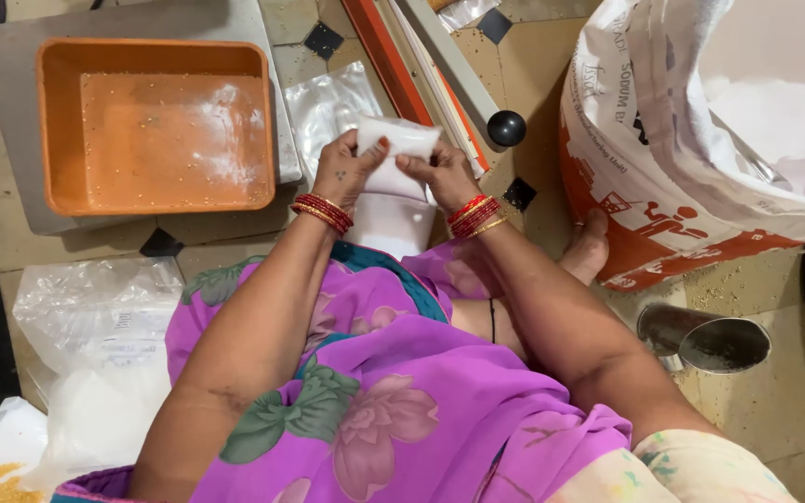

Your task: The person is packaging white powder from a large bag into small plastic pouches using a spoon and sealing them with a heat-sealer machine.

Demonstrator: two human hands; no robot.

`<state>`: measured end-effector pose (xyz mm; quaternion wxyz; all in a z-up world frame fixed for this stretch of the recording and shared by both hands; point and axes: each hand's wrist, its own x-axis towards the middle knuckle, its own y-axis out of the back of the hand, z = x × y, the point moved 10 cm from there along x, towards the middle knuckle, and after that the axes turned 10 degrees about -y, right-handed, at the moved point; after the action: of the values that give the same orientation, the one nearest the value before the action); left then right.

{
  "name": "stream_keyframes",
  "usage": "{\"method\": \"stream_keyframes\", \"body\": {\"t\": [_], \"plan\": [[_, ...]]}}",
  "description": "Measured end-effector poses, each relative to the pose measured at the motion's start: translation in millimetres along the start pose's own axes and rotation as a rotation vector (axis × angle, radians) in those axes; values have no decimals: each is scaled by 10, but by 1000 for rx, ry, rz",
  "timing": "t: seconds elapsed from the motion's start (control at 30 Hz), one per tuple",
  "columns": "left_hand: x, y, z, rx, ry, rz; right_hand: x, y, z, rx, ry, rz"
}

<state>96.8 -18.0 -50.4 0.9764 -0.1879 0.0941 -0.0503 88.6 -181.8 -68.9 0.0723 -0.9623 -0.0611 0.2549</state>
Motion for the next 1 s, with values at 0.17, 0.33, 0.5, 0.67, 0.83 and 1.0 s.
{"method": "stream_keyframes", "body": {"t": [0.17,0.33,0.5,0.67,0.83,1.0], "plan": [[57,135,8,45,-63,68,-41,-160,49,-42,-57,-72],[90,150,25,105,-106,73,-95,-304,205,-38,-163,-93],[147,185,-11,313,-64,6,-9,-209,285,-15,-107,-66],[165,134,72,136,-145,-22,-123,-292,125,-9,-106,-47],[-15,413,278,686,137,199,-238,-276,351,-104,-264,19],[282,934,514,675,-308,426,202,121,1093,-997,-254,-167]]}}
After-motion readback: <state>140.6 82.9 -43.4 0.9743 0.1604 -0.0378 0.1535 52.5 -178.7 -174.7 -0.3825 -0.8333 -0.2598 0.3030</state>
